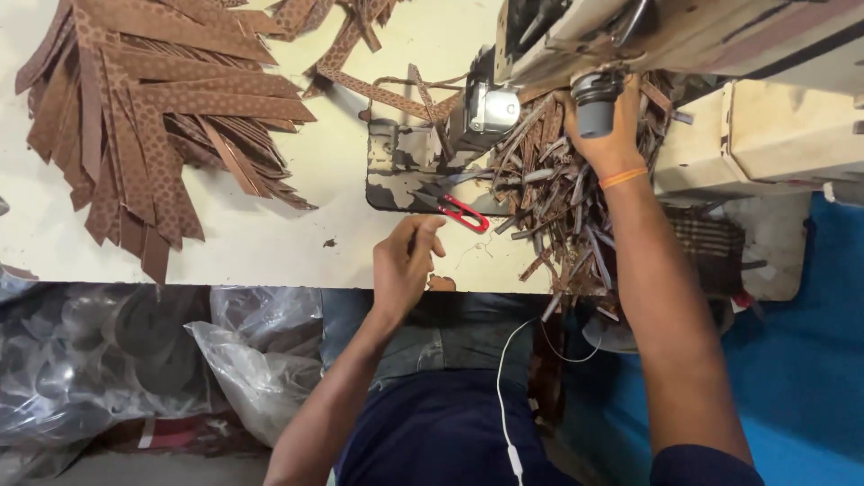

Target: Trimming the ends of patterned leather strips using snips at a workbench.

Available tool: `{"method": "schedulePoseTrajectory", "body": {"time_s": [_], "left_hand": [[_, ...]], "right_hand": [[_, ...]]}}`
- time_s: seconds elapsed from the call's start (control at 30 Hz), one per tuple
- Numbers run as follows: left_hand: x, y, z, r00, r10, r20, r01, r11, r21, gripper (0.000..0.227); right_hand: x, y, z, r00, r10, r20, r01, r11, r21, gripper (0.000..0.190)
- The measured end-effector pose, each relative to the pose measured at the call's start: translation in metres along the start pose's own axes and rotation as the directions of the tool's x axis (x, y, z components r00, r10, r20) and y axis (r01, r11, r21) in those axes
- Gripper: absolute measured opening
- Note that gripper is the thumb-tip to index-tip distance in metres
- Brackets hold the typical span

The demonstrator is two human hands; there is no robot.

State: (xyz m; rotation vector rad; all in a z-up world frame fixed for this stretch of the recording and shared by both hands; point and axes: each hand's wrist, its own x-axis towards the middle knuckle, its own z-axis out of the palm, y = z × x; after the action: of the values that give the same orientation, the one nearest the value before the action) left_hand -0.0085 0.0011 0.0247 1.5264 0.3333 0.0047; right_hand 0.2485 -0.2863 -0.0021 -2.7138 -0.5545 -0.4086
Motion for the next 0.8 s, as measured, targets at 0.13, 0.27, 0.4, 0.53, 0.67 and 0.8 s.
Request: {"method": "schedulePoseTrajectory", "body": {"time_s": [0.13,0.27,0.4,0.53,0.67,0.8], "left_hand": [[-0.005,0.024,0.006,0.996,0.024,0.081,-0.031,0.996,0.086,0.023],[-0.018,0.027,0.008,0.991,-0.052,0.127,0.042,0.996,0.081,0.023],[-0.029,0.017,0.002,0.992,0.005,0.129,-0.02,0.993,0.114,0.023],[-0.035,0.014,-0.001,0.989,0.101,0.105,-0.118,0.979,0.169,0.021],[-0.037,0.023,0.002,0.986,0.111,0.121,-0.136,0.965,0.223,0.019],[-0.039,0.029,-0.006,0.985,0.138,0.102,-0.159,0.958,0.238,0.018]], "right_hand": [[0.0,0.014,0.008,0.988,-0.154,-0.019,0.152,0.986,-0.066,0.031],[0.009,0.013,0.005,0.977,-0.214,0.002,0.214,0.976,-0.05,0.03],[0.01,-0.01,-0.009,0.99,-0.112,0.084,0.118,0.99,-0.082,0.025],[0.005,-0.006,-0.005,0.992,-0.123,0.017,0.124,0.988,-0.088,0.014],[0.002,-0.002,-0.006,0.99,-0.138,-0.034,0.134,0.987,-0.09,0.023],[-0.008,-0.051,-0.049,0.978,-0.135,-0.161,0.128,0.99,-0.054,0.02]]}}
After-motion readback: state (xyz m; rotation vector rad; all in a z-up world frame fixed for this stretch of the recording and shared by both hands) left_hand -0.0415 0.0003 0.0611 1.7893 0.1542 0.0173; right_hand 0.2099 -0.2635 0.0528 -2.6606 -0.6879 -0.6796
